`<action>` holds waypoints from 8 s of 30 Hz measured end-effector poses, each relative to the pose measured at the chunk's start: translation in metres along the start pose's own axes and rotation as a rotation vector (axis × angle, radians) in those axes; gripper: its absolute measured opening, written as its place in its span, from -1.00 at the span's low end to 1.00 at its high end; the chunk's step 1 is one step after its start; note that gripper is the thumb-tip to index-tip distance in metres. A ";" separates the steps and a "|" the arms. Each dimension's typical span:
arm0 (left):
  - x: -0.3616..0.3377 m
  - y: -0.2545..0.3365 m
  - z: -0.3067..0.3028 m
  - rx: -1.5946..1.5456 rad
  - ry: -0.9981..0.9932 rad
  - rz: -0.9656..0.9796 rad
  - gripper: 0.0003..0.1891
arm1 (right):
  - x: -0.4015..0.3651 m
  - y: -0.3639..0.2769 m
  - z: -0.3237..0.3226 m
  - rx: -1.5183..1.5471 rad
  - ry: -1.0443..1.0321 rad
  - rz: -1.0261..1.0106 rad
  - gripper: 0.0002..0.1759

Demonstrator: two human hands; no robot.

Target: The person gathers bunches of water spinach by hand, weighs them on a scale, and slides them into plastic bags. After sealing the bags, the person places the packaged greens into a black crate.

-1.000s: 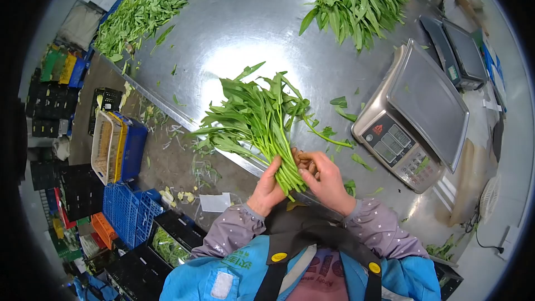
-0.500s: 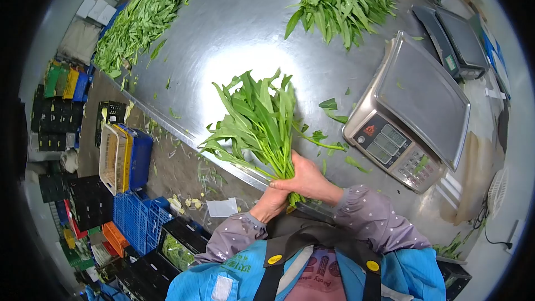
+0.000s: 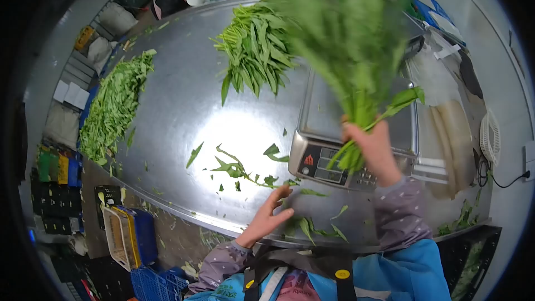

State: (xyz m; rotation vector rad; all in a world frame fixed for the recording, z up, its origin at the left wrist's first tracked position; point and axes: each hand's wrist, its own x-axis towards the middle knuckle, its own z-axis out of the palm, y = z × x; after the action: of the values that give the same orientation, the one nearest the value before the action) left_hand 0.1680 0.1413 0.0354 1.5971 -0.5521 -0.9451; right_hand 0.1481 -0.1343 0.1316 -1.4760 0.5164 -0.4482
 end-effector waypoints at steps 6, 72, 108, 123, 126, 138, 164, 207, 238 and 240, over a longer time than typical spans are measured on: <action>0.019 -0.016 -0.016 1.159 -0.073 0.319 -0.40 | 0.053 0.074 -0.105 -0.272 0.167 0.067 -0.65; 0.118 -0.035 -0.452 0.959 0.212 0.240 -0.47 | 0.451 0.098 0.345 -1.598 -0.687 -0.244 -0.26; 0.128 0.000 -0.255 -0.261 0.175 -0.051 -0.55 | 0.096 0.084 0.257 -0.292 -0.043 0.138 -0.23; 0.018 -0.061 -0.257 -0.214 0.303 -0.141 -0.50 | 0.003 0.113 0.199 -0.657 0.237 -0.001 -0.52; 0.025 -0.053 -0.248 0.177 0.347 -0.058 -0.68 | -0.037 0.110 0.209 -0.501 0.139 0.064 -0.81; -0.009 -0.032 -0.270 0.427 0.549 0.137 -0.82 | -0.073 0.113 0.299 -0.864 -0.290 -0.126 -0.67; -0.038 -0.062 -0.256 -0.652 0.263 -0.263 -0.78 | -0.080 0.107 0.341 -0.662 -0.580 -0.254 -0.88; -0.041 0.049 -0.312 -1.450 0.066 0.242 -0.89 | -0.009 0.059 0.376 -0.026 -0.663 0.220 -0.76; 0.058 -0.039 -0.323 -1.170 0.087 -0.390 -0.59 | 0.028 0.081 0.278 -1.045 -0.163 -0.333 -0.75; 0.058 -0.054 -0.318 -1.221 0.078 -0.361 -0.59 | 0.030 0.077 0.289 -1.003 -0.168 -0.363 -0.75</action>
State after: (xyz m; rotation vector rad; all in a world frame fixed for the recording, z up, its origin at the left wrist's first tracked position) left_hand 0.4522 0.2949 -0.0220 0.5984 0.3787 -1.1385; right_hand 0.3381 0.0876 0.0607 -2.5742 0.3378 -0.3456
